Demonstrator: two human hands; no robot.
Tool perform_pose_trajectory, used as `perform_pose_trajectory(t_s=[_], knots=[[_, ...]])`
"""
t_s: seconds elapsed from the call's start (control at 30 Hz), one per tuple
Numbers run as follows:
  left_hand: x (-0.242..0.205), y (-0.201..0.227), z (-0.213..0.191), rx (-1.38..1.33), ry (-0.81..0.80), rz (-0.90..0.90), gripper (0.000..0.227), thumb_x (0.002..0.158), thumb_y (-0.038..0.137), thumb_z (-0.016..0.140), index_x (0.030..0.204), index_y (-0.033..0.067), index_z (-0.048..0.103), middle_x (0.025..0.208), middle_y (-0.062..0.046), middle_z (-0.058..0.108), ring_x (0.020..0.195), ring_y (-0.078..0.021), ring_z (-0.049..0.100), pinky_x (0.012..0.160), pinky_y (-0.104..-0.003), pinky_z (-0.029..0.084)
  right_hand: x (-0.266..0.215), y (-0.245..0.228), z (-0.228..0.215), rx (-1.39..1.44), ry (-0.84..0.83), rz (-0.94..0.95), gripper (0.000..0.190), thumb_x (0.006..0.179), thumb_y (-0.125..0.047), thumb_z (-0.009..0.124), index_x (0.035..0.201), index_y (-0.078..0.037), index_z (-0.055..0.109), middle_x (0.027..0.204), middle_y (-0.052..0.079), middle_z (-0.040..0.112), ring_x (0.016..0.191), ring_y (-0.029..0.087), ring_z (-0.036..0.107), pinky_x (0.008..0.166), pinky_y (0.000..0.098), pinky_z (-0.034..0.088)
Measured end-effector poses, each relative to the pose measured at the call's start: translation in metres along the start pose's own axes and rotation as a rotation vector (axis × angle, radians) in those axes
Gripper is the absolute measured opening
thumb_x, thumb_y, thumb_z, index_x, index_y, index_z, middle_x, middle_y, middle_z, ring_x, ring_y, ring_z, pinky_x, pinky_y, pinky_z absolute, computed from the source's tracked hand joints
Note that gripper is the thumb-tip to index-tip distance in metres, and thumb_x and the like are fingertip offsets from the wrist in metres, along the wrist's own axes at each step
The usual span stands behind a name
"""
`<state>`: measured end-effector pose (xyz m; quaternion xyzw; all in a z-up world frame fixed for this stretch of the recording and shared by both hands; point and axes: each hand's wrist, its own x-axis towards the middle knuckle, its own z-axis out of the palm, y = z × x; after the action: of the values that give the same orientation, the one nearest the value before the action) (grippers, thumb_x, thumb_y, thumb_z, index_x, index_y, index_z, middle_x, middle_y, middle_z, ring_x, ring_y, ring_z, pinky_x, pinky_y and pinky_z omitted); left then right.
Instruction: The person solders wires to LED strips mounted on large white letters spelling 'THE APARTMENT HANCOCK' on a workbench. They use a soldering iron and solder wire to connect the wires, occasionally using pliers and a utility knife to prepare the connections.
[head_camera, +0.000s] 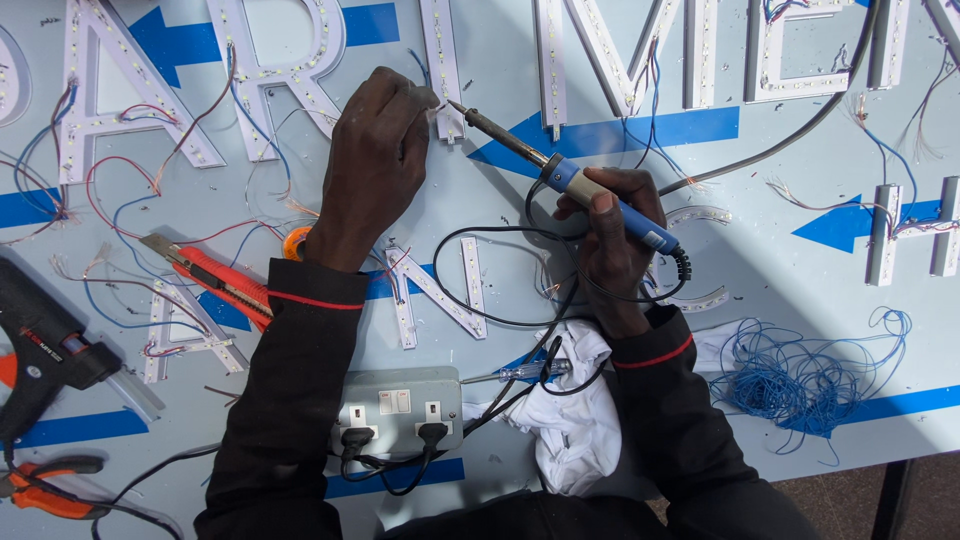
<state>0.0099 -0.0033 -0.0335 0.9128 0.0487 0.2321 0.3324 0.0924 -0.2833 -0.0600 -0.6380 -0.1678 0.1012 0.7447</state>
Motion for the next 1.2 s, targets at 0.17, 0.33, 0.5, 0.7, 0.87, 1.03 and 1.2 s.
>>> perform_pose_trajectory(t_s=[0.17,0.33,0.5,0.7,0.87,1.03,1.2], knots=[[-0.002,-0.002,0.0,0.03,-0.037,-0.014,0.026,0.103,-0.019,0.072,0.127,-0.0088,0.071,0.115,-0.024,0.062,0.101,-0.0391,0.065,0.081,-0.048,0.059,0.0,0.001,-0.001,-0.012,-0.009,-0.011,0.036,0.112,-0.043,0.073,0.124,-0.009,0.07,0.12,0.015,0.07,0.091,0.034,0.082,0.074,0.0336,0.07],[-0.002,-0.004,0.001,0.029,-0.053,0.004,0.026,0.103,-0.02,0.077,0.126,-0.0088,0.072,0.114,-0.022,0.063,0.097,-0.0365,0.066,0.076,-0.045,0.059,0.0,-0.001,0.0,0.018,-0.001,0.003,0.036,0.112,-0.042,0.074,0.126,-0.009,0.071,0.121,0.014,0.07,0.09,0.033,0.082,0.075,0.0337,0.07],[-0.005,-0.026,0.016,0.013,0.035,0.084,0.016,0.106,-0.017,0.074,0.119,-0.0075,0.073,0.113,-0.024,0.068,0.093,-0.0364,0.072,0.069,-0.04,0.06,0.0,0.004,-0.003,0.05,-0.019,-0.014,0.039,0.112,-0.044,0.074,0.127,-0.008,0.069,0.12,0.014,0.07,0.09,0.032,0.081,0.075,0.0339,0.071],[-0.002,-0.005,0.006,-0.005,0.017,-0.003,0.007,0.116,-0.007,0.062,0.116,-0.0068,0.068,0.111,-0.022,0.064,0.095,-0.0369,0.067,0.076,-0.046,0.057,-0.001,0.002,-0.003,0.036,-0.018,-0.003,0.039,0.112,-0.044,0.074,0.127,-0.008,0.07,0.119,0.014,0.07,0.092,0.032,0.081,0.075,0.0342,0.071],[0.001,-0.001,0.001,-0.02,-0.013,-0.008,0.014,0.107,-0.018,0.065,0.116,-0.0107,0.071,0.114,-0.024,0.068,0.099,-0.0401,0.072,0.081,-0.048,0.061,0.0,0.003,-0.003,0.058,-0.006,0.011,0.038,0.112,-0.043,0.075,0.126,-0.008,0.07,0.12,0.014,0.07,0.091,0.032,0.081,0.075,0.034,0.071],[0.0,-0.003,0.003,-0.031,-0.004,-0.02,0.006,0.114,-0.01,0.07,0.117,-0.0049,0.068,0.112,-0.02,0.065,0.097,-0.0356,0.066,0.08,-0.046,0.057,0.0,0.004,-0.003,0.063,-0.01,0.005,0.037,0.112,-0.042,0.075,0.125,-0.008,0.07,0.12,0.014,0.069,0.091,0.032,0.081,0.075,0.0332,0.071],[-0.001,-0.008,0.005,-0.046,0.042,0.028,0.008,0.118,-0.005,0.063,0.121,-0.0075,0.07,0.112,-0.023,0.066,0.095,-0.0376,0.069,0.077,-0.047,0.06,0.001,0.006,-0.006,0.119,0.023,0.03,0.04,0.111,-0.044,0.075,0.126,-0.007,0.068,0.118,0.015,0.071,0.089,0.031,0.081,0.075,0.0363,0.071]])
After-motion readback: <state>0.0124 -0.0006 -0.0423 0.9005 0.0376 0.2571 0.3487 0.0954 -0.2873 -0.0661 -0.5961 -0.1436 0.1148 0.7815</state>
